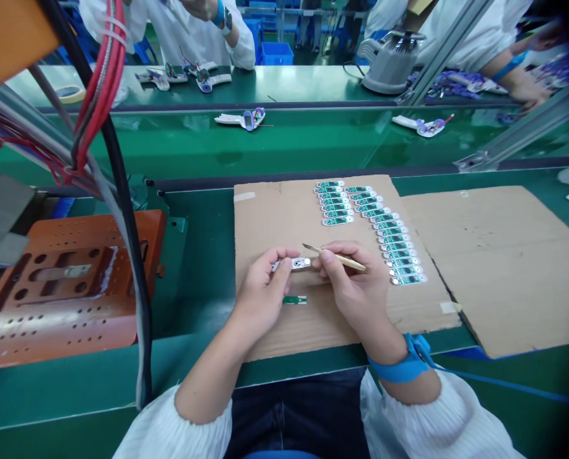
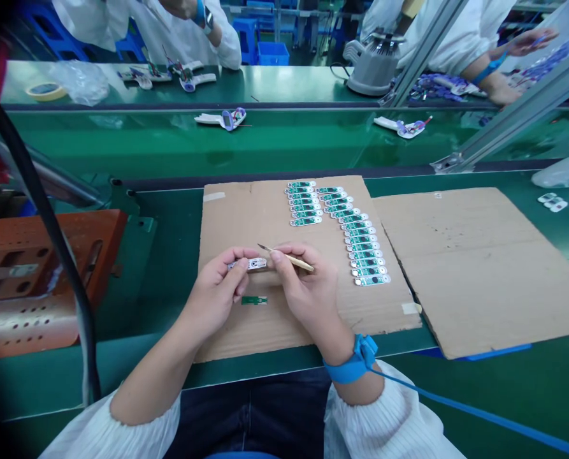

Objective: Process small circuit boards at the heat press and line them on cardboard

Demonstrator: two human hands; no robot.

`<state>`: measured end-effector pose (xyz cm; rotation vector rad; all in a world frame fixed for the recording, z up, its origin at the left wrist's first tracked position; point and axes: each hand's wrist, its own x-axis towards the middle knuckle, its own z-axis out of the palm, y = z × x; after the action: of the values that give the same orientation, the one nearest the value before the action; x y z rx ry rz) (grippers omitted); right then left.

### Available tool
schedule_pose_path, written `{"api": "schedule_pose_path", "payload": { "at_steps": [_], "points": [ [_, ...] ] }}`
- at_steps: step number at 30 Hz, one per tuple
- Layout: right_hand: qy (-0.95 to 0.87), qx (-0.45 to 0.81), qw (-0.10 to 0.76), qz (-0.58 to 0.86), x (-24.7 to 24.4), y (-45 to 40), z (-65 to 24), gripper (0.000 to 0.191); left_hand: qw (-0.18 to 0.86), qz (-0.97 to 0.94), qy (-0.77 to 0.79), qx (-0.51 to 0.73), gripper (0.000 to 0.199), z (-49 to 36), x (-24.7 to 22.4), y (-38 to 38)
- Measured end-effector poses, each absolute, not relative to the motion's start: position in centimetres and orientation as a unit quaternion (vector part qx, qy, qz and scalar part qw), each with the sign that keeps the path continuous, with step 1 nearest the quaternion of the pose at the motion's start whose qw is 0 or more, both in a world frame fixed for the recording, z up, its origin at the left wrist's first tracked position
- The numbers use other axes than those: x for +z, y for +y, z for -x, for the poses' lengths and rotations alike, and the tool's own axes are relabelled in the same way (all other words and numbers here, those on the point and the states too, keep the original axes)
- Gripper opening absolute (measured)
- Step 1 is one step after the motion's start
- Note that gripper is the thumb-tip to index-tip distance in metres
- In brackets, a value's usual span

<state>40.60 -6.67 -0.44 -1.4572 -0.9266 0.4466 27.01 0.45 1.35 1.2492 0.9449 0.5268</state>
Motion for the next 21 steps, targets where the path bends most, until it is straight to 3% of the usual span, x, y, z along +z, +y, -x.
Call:
{"api": "schedule_pose_path", "payload": {
  "at_steps": [5, 21],
  "points": [
    [-0.442, 0.158, 0.617, 0.632, -0.1, -6.7, -40.7, 0.004, 0.645, -0.568, 0.444, 0.256, 0.031, -27.3, 0.7, 0.3],
    [-0.486, 0.217, 0.603, 0.595, -0.2, -6.9, -40.8, 0.011, 0.616, -0.599, 0.438, 0.265, 0.029, -27.4, 0.3, 0.1]
  ]
}}
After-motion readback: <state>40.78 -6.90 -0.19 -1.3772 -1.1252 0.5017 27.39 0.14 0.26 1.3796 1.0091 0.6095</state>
